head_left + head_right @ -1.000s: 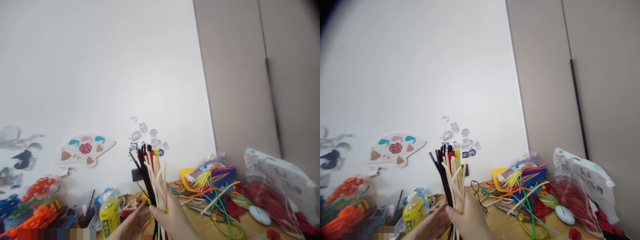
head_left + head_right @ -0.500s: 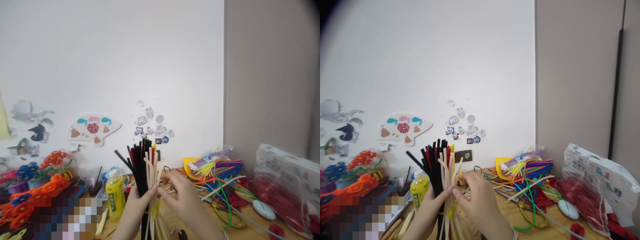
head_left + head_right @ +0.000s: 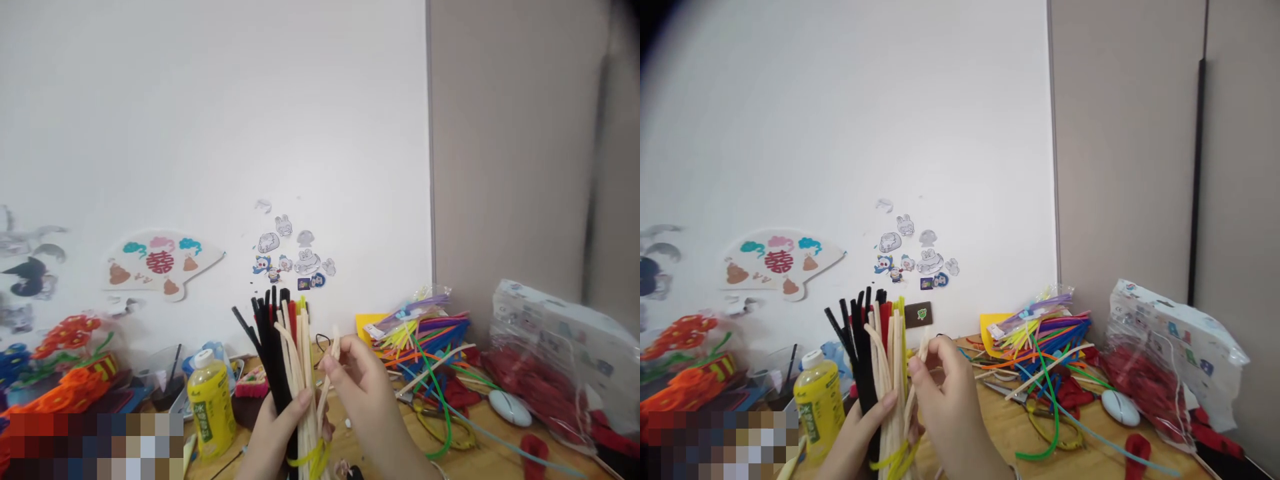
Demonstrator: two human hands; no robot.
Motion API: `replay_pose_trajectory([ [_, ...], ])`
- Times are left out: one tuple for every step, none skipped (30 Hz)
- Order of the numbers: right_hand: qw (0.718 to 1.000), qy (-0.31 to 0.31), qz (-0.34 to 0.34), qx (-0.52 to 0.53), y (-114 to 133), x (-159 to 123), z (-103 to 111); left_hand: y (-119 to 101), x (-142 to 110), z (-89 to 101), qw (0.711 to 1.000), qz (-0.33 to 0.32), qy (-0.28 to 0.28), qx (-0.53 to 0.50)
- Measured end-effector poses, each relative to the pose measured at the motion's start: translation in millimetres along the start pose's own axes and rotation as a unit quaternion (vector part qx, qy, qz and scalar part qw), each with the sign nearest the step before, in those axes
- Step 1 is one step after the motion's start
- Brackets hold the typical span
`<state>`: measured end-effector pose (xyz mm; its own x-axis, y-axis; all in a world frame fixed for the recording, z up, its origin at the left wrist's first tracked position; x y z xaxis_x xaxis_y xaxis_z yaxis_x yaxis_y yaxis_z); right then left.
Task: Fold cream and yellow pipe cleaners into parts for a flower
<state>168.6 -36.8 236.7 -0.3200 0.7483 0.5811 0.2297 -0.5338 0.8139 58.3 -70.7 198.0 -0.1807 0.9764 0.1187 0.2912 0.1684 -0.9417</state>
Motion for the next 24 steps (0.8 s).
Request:
replay_pose_trajectory([
  [0.999, 0.014, -0.001, 0.047, -0.1, 0.3, -1.6, -0.5, -0.7, 0.1, 1.0, -0.001, -0.001, -0.004],
  [0.995, 0.023, -0.004, 0.092, -0.6, 0.6, -3.0, -0.8, -1.4, 0.0, 1.0, 0.0, -0.002, -0.008],
  [0.99, 0.028, -0.009, 0.135, -1.5, 1.0, -4.2, -0.8, -2.0, -0.1, 1.0, 0.002, -0.003, -0.011],
  [0.984, 0.032, -0.015, 0.174, -2.6, 1.2, -5.3, -0.3, -2.4, -0.3, 1.0, 0.007, -0.004, -0.011],
  [0.978, 0.034, -0.018, 0.205, -3.5, 1.3, -6.2, 0.3, -2.8, -0.5, 1.0, 0.012, -0.004, -0.008],
  [0.974, 0.035, -0.018, 0.223, -4.1, 1.3, -6.9, 1.1, -2.9, -0.7, 1.0, 0.016, -0.001, -0.001],
  [0.974, 0.031, -0.015, 0.223, -4.1, 1.2, -7.1, 1.7, -2.8, -1.1, 1.0, 0.016, 0.005, 0.011],
  [0.978, 0.022, -0.009, 0.207, -3.8, 0.8, -6.7, 2.3, -2.5, -1.5, 0.999, 0.015, 0.015, 0.026],
  [0.984, 0.007, -0.005, 0.179, -3.4, 0.4, -5.8, 2.7, -2.2, -1.7, 0.999, 0.011, 0.022, 0.041],
  [0.989, -0.011, -0.003, 0.149, -3.1, -0.2, -4.6, 2.7, -1.9, -1.6, 0.998, 0.005, 0.026, 0.053],
  [0.992, -0.032, -0.004, 0.12, -2.9, -0.7, -3.2, 2.8, -1.5, -1.5, 0.998, 0.001, 0.03, 0.063],
  [0.994, -0.048, -0.006, 0.098, -2.8, -1.1, -2.0, 3.0, -1.3, -1.4, 0.997, 0.001, 0.033, 0.071],
  [0.995, -0.056, -0.006, 0.081, -2.7, -1.3, -1.4, 3.2, -1.1, -1.5, 0.996, 0.003, 0.037, 0.076],
  [0.996, -0.057, -0.005, 0.07, -2.6, -1.3, -1.1, 3.4, -1.1, -1.6, 0.996, 0.007, 0.041, 0.079],
  [0.997, -0.054, -0.003, 0.062, -2.5, -1.2, -1.1, 3.4, -1.1, -1.9, 0.996, 0.009, 0.044, 0.078],
  [0.997, -0.05, -0.001, 0.056, -2.2, -1.2, -1.0, 3.4, -1.3, -2.2, 0.996, 0.012, 0.046, 0.076],
  [0.997, -0.048, 0.001, 0.052, -2.0, -1.3, -0.9, 3.0, -1.6, -2.4, 0.996, 0.013, 0.043, 0.071],
  [0.998, -0.047, 0.0, 0.048, -1.8, -1.6, -0.7, 2.5, -2.0, -2.6, 0.997, 0.011, 0.039, 0.066],
  [0.998, -0.05, -0.003, 0.045, -1.6, -2.1, -0.3, 1.9, -2.4, -3.0, 0.998, 0.009, 0.036, 0.06],
  [0.997, -0.056, -0.007, 0.045, -1.3, -2.6, 0.2, 1.3, -3.0, -3.6, 0.998, 0.006, 0.032, 0.054],
  [0.997, -0.061, -0.01, 0.053, -0.9, -2.9, 0.8, 0.6, -3.6, -4.1, 0.998, 0.003, 0.028, 0.048],
  [0.996, -0.06, -0.01, 0.07, -0.4, -2.9, 1.2, -0.1, -4.2, -4.5, 0.999, 0.0, 0.023, 0.041],
  [0.994, -0.05, -0.009, 0.099, 0.3, -2.5, 1.4, -0.8, -4.8, -4.6, 0.999, -0.001, 0.017, 0.032],
  [0.99, -0.032, -0.01, 0.135, 0.7, -1.5, 1.4, -1.5, -5.2, -4.4, 1.0, -0.001, 0.011, 0.024],
])
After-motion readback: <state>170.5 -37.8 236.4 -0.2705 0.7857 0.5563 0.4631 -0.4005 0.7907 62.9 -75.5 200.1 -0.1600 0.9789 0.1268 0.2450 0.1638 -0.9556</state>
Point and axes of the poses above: each hand's wrist, its own x-axis towards the middle knuckle, its own z-axis out of the back of the hand, y = z × x, the point moved 4 cm from there along x, towards the middle knuckle, and after that the axes turned 8 degrees about y, right-handed, at the moved point
